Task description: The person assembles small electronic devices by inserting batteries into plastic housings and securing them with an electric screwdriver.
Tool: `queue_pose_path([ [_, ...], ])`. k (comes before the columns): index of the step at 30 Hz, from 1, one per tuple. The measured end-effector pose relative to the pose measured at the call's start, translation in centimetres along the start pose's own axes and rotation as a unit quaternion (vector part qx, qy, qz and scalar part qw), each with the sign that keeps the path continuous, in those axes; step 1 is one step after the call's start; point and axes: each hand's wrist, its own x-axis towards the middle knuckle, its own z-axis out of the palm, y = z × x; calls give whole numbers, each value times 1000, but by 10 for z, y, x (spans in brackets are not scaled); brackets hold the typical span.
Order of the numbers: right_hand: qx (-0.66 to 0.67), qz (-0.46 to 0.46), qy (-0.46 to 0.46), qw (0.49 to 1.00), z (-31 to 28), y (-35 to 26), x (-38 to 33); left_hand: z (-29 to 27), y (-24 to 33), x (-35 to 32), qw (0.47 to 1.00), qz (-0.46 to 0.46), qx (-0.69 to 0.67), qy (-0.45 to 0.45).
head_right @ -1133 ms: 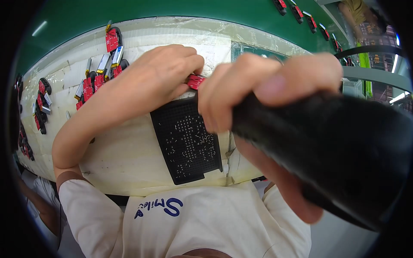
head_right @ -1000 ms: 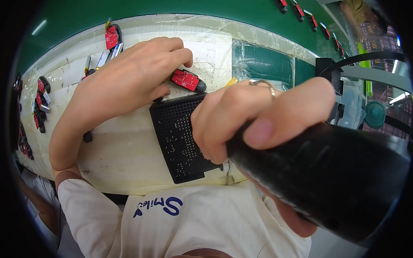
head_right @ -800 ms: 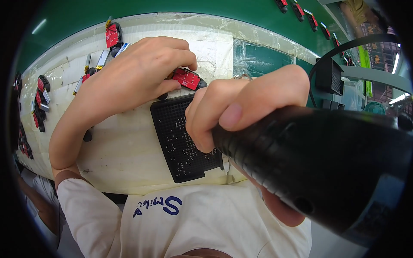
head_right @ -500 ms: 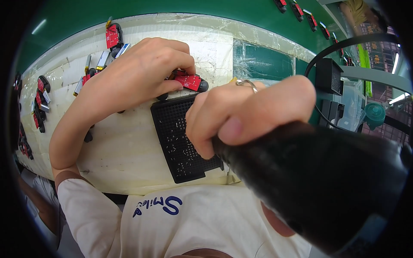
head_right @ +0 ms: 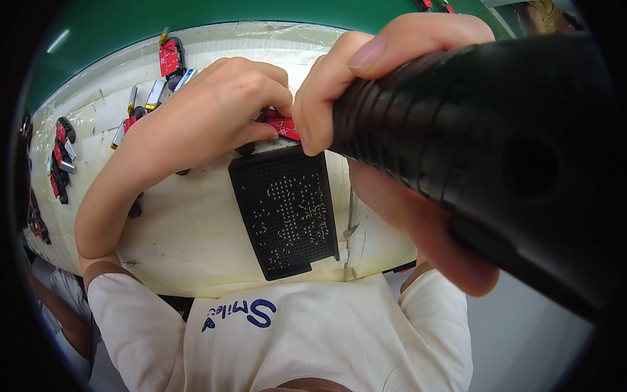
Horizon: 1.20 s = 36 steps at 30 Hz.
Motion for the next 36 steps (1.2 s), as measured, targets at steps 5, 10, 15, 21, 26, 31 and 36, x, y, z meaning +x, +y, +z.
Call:
queue_pose_path([
  [5,-37,6,1,999,2,-2,3,-1,2,1,1000,-3,1,-10],
  [10,15,17,70,997,5,2,-6,-1,7,-4,1000,1,22,-8],
  [15,29,27,-16,999,3,-30,-8,-27,11,-6,995,-9,82,-50],
  [21,129,9,3,992,19,0,-22,-85,11,34,949,-117,152,-249],
  [26,120,36,3,992,16,-8,-22,-84,-20,136,964,-22,210,-161],
  [31,133,12,10,991,23,-2,-19,-43,-57,235,963,37,268,-2],
  [36,139,-5,22,990,15,-19,-31,-9,-4,266,928,-254,273,-19],
])
